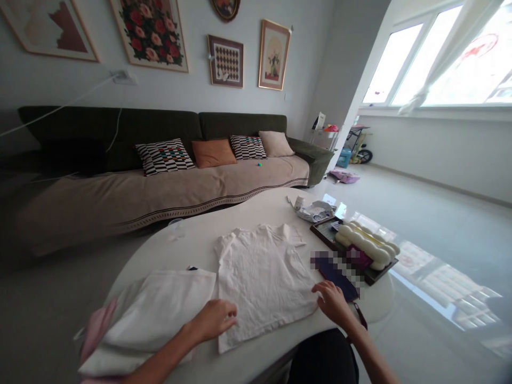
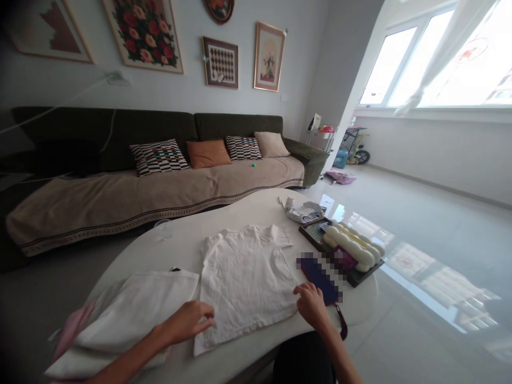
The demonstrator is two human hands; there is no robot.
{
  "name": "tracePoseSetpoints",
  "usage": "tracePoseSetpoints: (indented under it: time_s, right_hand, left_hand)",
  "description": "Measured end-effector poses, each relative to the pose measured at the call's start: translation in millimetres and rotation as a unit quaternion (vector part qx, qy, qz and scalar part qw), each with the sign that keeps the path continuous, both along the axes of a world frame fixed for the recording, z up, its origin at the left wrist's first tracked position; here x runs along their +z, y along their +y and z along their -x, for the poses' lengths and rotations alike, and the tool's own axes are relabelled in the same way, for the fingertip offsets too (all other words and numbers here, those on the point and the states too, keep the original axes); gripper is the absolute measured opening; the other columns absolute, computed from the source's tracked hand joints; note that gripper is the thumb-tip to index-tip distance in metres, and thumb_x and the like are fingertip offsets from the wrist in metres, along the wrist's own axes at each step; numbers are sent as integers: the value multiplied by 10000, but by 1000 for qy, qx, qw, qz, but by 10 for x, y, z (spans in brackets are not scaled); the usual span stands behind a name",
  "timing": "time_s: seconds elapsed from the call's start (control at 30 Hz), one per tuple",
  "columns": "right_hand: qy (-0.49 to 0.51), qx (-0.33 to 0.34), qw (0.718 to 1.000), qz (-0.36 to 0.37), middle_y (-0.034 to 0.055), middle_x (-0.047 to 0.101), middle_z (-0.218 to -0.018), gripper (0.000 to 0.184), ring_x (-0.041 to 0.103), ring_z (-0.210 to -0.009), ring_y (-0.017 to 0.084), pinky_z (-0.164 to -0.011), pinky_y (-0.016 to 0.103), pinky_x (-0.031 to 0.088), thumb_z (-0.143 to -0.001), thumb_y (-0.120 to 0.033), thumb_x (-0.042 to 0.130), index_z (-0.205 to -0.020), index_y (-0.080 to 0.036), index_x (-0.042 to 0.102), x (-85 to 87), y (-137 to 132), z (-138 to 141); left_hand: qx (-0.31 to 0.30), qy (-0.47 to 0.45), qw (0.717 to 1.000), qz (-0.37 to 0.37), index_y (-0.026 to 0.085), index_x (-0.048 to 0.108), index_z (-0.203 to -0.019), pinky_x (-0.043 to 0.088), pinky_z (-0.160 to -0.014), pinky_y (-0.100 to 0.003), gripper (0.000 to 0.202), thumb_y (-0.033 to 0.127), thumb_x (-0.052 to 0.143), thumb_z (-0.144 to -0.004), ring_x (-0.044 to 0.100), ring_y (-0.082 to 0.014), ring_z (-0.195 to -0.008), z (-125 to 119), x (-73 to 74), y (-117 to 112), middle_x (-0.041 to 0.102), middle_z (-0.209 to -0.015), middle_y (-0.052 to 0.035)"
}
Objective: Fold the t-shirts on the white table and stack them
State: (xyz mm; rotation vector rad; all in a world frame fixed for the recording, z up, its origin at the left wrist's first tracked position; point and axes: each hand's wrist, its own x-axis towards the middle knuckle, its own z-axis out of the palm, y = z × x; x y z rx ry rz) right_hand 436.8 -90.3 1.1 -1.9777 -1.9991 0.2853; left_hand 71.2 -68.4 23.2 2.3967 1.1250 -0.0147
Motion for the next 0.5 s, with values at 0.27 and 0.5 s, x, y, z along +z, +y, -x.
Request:
tracePoseSetpoints:
  time_s: [0.27,0.5]
  right_hand:
    - [-33,58,997,35,15,267,-1420,457,159,-1313,257,-1012,480,201,-853,-376,355,-1304,-306,369,-348,312,901]
    - [-83,8,996,43,-22,186,-1442,499,41,-1324,275,-1015,522,158,-862,-535,255,-1336,-378,245,-711,258,845]
  left_hand:
    - [88,11,995,-51,222,402,-1285,218,-1040,-392,500,295,473,-796,242,-221,-1292,-537,-240,967,327,-1394,-80]
    - [394,71,912,-93,182,526,-1133,158,-935,-634,357,317,385,-834,318,-366,-1210,224,-250,1483,375,-1327,-160]
